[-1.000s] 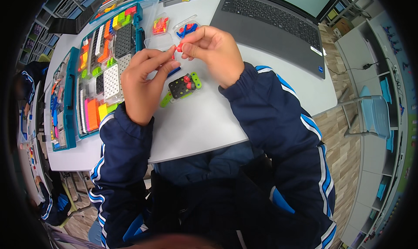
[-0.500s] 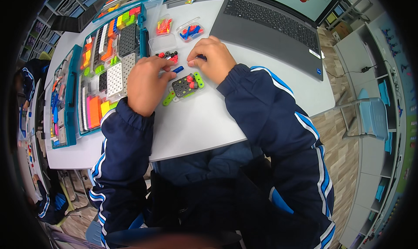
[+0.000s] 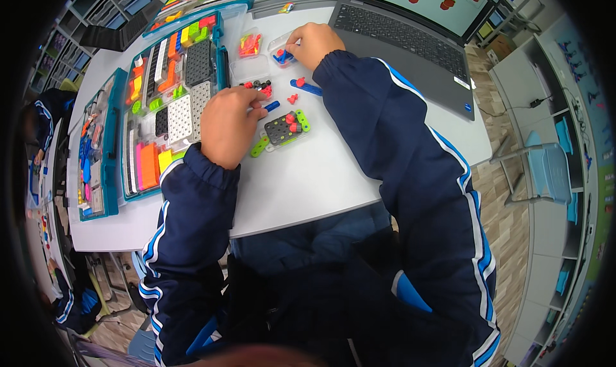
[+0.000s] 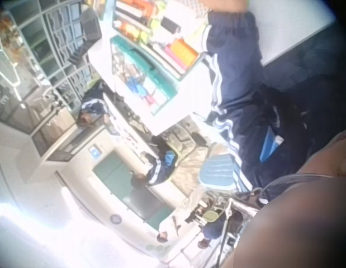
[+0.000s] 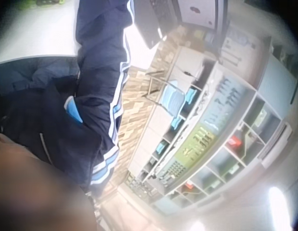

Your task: The person assembles small red and blue plastic pieces into a larger structure on a white table. They repeatedly pick up individual pieces, connect them, and occasionally use a laptop for reference. The assembly progresses incrementally as more pieces are added to the growing structure.

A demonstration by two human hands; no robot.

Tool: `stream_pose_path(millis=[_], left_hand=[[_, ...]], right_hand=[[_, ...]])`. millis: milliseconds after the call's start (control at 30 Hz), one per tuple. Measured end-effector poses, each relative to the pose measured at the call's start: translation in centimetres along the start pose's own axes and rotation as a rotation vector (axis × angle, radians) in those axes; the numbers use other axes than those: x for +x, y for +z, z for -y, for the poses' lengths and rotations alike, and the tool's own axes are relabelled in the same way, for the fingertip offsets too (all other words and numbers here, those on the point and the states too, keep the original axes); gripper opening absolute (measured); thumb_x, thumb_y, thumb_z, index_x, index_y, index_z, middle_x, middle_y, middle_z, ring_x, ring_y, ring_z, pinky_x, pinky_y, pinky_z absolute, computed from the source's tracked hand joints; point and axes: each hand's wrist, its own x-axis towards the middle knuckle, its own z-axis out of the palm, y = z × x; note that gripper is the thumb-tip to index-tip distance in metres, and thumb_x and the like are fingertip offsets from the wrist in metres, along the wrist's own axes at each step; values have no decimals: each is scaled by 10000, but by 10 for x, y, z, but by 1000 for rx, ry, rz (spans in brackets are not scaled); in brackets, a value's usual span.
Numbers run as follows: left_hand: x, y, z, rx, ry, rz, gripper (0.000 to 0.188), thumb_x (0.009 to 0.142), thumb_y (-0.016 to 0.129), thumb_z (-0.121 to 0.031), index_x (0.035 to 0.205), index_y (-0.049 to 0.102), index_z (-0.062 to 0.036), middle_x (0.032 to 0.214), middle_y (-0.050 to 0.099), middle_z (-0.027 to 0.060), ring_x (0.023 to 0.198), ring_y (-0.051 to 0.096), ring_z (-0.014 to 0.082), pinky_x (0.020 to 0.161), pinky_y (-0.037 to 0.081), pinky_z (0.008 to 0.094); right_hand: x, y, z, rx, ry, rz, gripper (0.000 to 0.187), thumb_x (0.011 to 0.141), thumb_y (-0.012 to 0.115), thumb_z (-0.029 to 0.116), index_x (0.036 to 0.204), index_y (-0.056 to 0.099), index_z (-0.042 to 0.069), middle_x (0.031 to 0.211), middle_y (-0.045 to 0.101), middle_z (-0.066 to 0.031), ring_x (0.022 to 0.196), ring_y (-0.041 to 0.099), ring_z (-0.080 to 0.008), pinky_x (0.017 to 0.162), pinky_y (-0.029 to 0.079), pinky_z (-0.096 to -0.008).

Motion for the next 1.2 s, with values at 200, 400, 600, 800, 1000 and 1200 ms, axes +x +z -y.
stream_pose_path(millis=[200,400,600,800,1000,1200], left_hand=[[1,-1,-1,-8,-8,-3,159,724,707,-84,877,712,-42,788,669,112,809,623,307,730,481,398],[3,-2,-2,-21,2,-35,144,749,690,-98,876,711,-33,829,675,137,837,617,316,742,479,397],[4,-1,-4,-41,34,-67,149,765,696,-120,883,709,-30,842,677,145,831,613,312,736,478,391],[4,-3,-6,-74,-6,-39,154,774,712,-136,883,710,-28,829,675,134,774,605,284,704,478,373],[5,-3,-7,-83,1,-42,150,778,710,-124,890,710,-24,813,669,133,755,594,277,699,472,369],[8,-3,-11,-137,32,-96,157,788,703,-102,929,712,-31,834,670,128,773,592,273,717,465,356]], right_hand=[[11,-1,-2,76,125,118,187,725,766,259,849,760,118,813,697,-155,773,675,-296,746,532,-365],[-9,-31,11,79,11,137,195,707,786,220,842,746,85,655,617,-75,620,595,-209,601,471,-317],[-48,-52,14,292,-331,364,266,673,810,238,898,722,126,886,617,-61,843,594,-241,785,481,-359],[-61,-40,10,223,-425,322,247,701,776,186,921,691,114,941,572,-43,979,530,-271,881,435,-378],[-64,-31,13,163,-436,319,188,730,744,127,875,637,73,931,569,-54,977,532,-275,864,435,-381],[-64,-35,20,295,-442,169,163,797,704,114,910,605,50,872,576,-66,778,557,-229,734,466,-345]])
